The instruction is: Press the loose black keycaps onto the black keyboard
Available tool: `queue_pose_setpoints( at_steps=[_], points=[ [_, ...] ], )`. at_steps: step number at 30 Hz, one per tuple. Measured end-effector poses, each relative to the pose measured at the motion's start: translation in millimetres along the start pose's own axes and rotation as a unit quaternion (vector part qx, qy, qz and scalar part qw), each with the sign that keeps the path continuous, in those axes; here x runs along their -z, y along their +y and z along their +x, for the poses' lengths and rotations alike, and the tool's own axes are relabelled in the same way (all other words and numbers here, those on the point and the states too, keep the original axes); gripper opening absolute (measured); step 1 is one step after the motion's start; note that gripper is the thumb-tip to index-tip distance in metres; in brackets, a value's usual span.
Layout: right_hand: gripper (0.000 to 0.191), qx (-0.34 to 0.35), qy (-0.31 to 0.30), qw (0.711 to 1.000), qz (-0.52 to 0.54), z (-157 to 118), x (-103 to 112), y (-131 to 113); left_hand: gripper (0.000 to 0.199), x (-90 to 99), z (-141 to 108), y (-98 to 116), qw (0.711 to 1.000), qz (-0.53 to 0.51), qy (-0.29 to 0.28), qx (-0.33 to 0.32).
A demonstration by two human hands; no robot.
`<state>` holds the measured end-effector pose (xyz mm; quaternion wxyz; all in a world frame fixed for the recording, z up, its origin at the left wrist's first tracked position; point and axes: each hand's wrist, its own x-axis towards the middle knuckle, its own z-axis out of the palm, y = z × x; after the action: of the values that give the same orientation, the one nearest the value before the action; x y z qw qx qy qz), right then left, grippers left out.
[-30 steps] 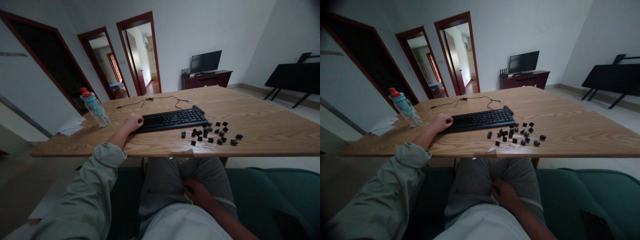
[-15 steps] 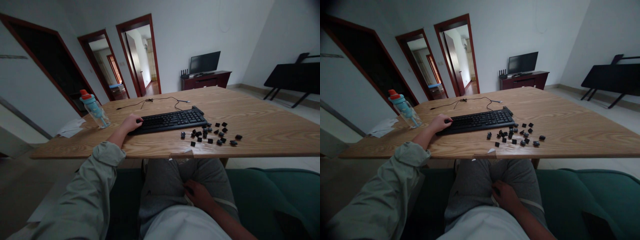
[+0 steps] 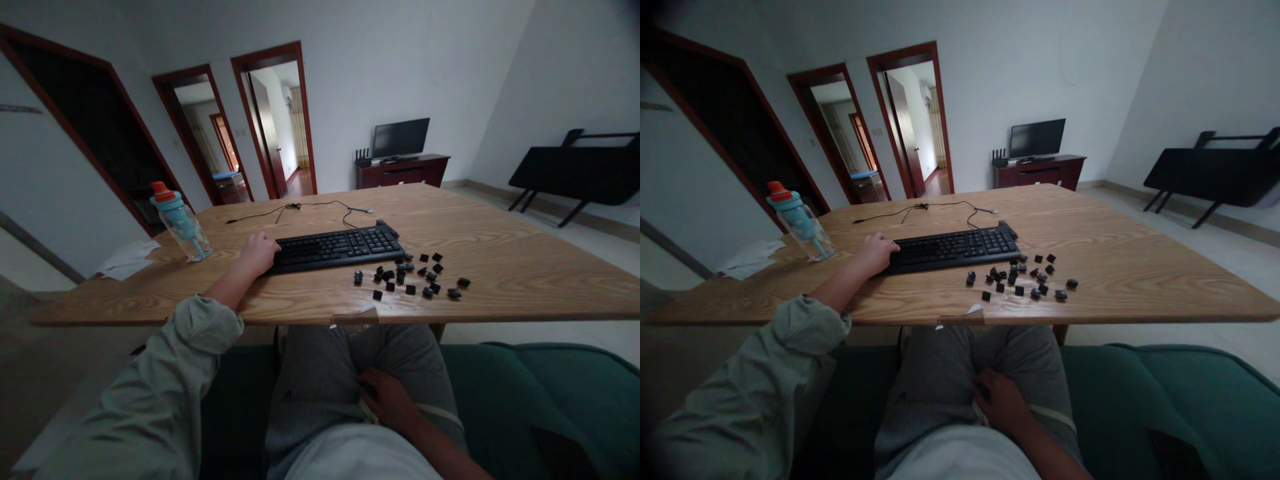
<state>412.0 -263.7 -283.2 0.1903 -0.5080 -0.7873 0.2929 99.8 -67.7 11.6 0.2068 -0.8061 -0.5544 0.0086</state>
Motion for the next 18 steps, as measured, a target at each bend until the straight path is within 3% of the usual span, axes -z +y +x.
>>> queue_pose_setpoints(
  at_steps=[5, 10, 18],
  points=[
    [0.026, -0.003, -0.003, 1.000, -0.004, 1.3, -8.4, 4.5, 0.042, -7.6, -4.3, 5.4, 0.999, -0.002, 0.031, 0.022],
    [0.025, 0.001, -0.036, 0.999, -0.020, 0.7, -15.7, 10.7, 0.048, -20.9, -7.0, 1.8, 0.994, -0.067, 0.041, 0.075],
    [0.022, 0.014, -0.059, 0.998, -0.020, -4.2, -8.2, 21.2, 0.052, -36.6, -5.7, -3.0, 0.969, -0.172, 0.053, 0.171]
  ],
)
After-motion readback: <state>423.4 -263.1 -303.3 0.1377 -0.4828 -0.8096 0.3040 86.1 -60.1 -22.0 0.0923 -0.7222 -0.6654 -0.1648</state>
